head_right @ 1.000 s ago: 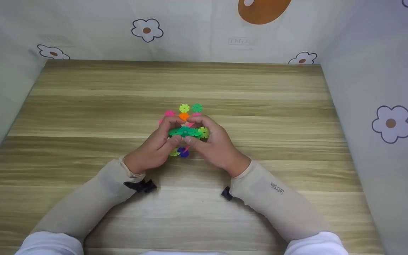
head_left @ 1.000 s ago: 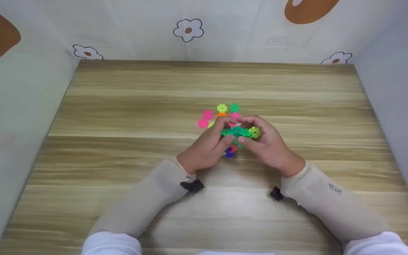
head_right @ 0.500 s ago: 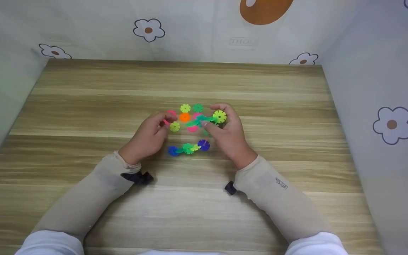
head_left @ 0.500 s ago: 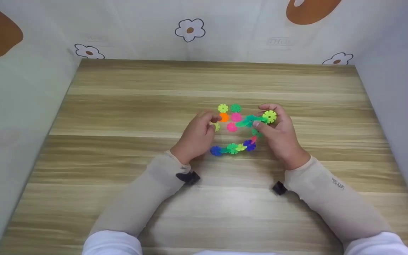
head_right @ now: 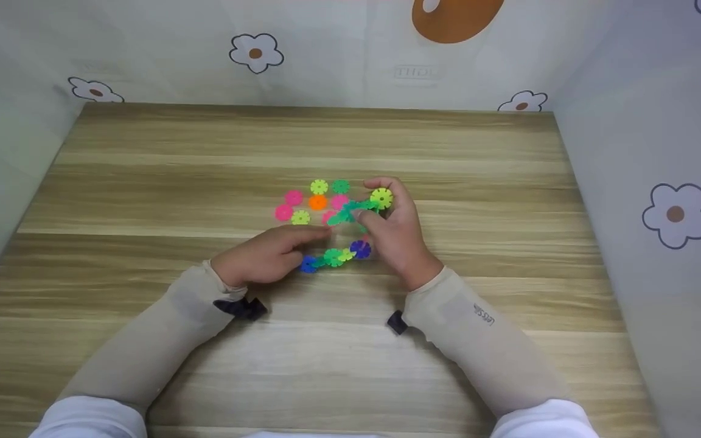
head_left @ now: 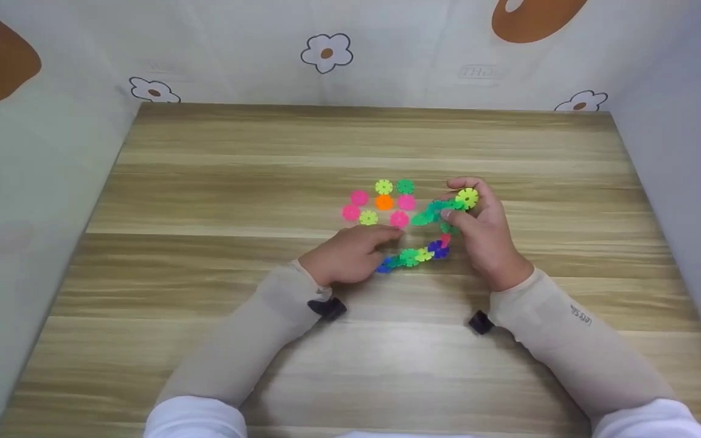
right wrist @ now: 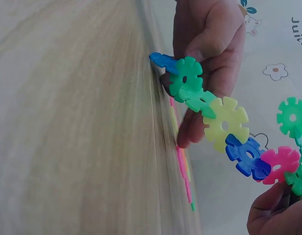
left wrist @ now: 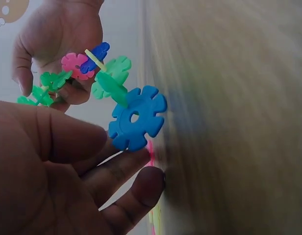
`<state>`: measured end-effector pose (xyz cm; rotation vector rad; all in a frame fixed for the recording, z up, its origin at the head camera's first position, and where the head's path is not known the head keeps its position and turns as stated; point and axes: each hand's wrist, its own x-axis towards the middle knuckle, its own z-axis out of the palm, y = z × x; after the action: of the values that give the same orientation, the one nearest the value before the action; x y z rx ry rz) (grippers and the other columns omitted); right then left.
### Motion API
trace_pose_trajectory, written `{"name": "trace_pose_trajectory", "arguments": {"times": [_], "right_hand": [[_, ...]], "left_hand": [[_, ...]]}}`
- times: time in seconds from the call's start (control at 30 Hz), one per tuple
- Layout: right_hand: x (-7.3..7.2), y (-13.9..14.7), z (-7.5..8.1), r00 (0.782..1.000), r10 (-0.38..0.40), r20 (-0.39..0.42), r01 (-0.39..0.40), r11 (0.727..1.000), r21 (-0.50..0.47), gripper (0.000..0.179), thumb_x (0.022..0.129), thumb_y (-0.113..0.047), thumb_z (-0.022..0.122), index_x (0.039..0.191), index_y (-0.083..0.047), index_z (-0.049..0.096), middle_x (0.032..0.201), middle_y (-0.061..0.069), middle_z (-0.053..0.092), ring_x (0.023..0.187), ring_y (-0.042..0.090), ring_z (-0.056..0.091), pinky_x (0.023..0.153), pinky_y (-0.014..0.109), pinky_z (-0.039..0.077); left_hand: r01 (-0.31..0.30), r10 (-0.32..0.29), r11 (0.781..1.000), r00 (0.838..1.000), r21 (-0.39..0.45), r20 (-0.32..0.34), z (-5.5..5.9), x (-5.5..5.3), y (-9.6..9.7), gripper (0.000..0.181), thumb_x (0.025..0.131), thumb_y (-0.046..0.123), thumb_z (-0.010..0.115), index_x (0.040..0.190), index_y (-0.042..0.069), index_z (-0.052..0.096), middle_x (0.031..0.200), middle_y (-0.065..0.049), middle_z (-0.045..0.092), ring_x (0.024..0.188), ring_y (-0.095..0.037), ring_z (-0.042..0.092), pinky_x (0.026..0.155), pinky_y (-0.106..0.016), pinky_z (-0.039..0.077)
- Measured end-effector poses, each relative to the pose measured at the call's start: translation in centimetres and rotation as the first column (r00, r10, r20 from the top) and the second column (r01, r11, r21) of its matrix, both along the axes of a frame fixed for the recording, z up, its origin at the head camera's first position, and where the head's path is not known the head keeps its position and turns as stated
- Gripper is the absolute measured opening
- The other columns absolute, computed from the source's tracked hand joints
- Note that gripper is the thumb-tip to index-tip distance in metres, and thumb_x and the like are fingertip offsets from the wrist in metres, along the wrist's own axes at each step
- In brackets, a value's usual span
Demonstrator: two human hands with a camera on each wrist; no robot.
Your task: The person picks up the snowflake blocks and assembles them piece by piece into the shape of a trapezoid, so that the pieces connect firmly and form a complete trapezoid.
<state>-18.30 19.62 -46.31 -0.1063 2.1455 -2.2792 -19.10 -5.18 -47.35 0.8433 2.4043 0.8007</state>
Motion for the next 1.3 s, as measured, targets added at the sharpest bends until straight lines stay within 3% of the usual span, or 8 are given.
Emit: {"name": "trace_pose_trajectory", "arguments": {"times": [0.1, 0.37, 0.53, 0.7, 0.93, 1.1, 1.3], "right_hand": [[0.01, -0.01, 0.00, 1.000, -0.006, 0.001, 0.006, 1.000, -0.015, 0.039, 0.094, 0.009, 0.055, 0.131, -0.005, 0.051, 0.119, 0.015, 0.061, 0.105, 0.022, 0.066, 0.086, 0.026, 0.055], [0.11, -0.21, 0.09, 1.000, -0.005, -0.017, 0.004, 1.000, -0.030, 0.038, 0.092, 0.010, 0.056, 0.127, -0.005, 0.053, 0.123, 0.031, 0.055, 0.100, 0.019, 0.066, 0.082, 0.025, 0.054], [0.19, -0.27, 0.17, 1.000, -0.010, -0.018, 0.009, 1.000, -0.018, 0.037, 0.092, 0.009, 0.057, 0.126, -0.005, 0.054, 0.125, 0.033, 0.054, 0.100, 0.019, 0.066, 0.082, 0.024, 0.055], [0.13, -0.17, 0.01, 1.000, -0.007, -0.014, 0.007, 1.000, -0.004, 0.037, 0.092, 0.008, 0.057, 0.127, -0.004, 0.054, 0.121, 0.026, 0.058, 0.099, 0.018, 0.065, 0.082, 0.024, 0.054], [0.32, -0.09, -0.17, 0.999, 0.038, -0.018, -0.038, 0.999, -0.001, 0.036, 0.093, 0.008, 0.056, 0.128, -0.001, 0.053, 0.112, 0.012, 0.062, 0.097, 0.019, 0.063, 0.083, 0.025, 0.053], [0.53, -0.19, -0.09, 0.997, 0.074, -0.018, -0.074, 0.997, -0.002, 0.037, 0.093, 0.008, 0.056, 0.130, 0.004, 0.051, 0.113, 0.013, 0.063, 0.097, 0.019, 0.062, 0.084, 0.025, 0.054], [0.60, -0.28, -0.11, 0.997, 0.072, -0.022, -0.072, 0.997, -0.013, 0.037, 0.092, 0.010, 0.055, 0.129, 0.004, 0.052, 0.112, 0.012, 0.064, 0.096, 0.018, 0.064, 0.083, 0.025, 0.054]], "left_hand": [[0.008, -0.008, 1.000, 1.000, -0.003, 0.004, 0.09, 0.10, 0.01, 0.053, 0.106, 0.013, 0.043, 0.159, 0.012, 0.047, 0.162, -0.006, 0.049, 0.154, -0.026, 0.040, 0.127, -0.043, 0.029], [0.024, -0.022, 0.999, 0.998, -0.022, 0.059, 0.33, 0.02, 0.08, 0.057, 0.109, 0.022, 0.040, 0.166, 0.019, 0.035, 0.174, -0.002, 0.026, 0.161, -0.021, 0.024, 0.130, -0.041, 0.021], [0.014, -0.013, 1.000, 0.999, -0.019, 0.046, 0.50, 0.07, 0.02, 0.056, 0.107, 0.020, 0.041, 0.163, 0.016, 0.040, 0.169, -0.003, 0.039, 0.158, -0.023, 0.033, 0.129, -0.041, 0.025], [-0.075, 0.075, 0.997, 0.997, 0.014, 0.031, 0.64, 0.06, -0.10, 0.051, 0.106, 0.015, 0.047, 0.157, 0.012, 0.050, 0.155, -0.006, 0.055, 0.147, -0.025, 0.048, 0.124, -0.042, 0.035], [-0.204, 0.205, 0.979, 0.979, -0.005, 0.024, 0.25, -0.34, -0.14, 0.040, 0.105, 0.011, 0.052, 0.144, 0.003, 0.063, 0.145, -0.012, 0.064, 0.140, -0.028, 0.056, 0.121, -0.042, 0.040], [-0.214, 0.215, 0.976, 0.976, -0.043, 0.020, 0.18, -0.28, -0.09, 0.031, 0.101, 0.006, 0.057, 0.128, 0.001, 0.071, 0.125, -0.013, 0.072, 0.117, -0.029, 0.065, 0.109, -0.043, 0.050], [-0.215, 0.213, 0.968, 0.977, -0.130, -0.029, 0.47, 0.18, -0.02, 0.014, 0.096, 0.009, 0.066, 0.110, 0.008, 0.070, 0.107, -0.007, 0.069, 0.097, -0.026, 0.061, 0.091, -0.043, 0.054]]}}
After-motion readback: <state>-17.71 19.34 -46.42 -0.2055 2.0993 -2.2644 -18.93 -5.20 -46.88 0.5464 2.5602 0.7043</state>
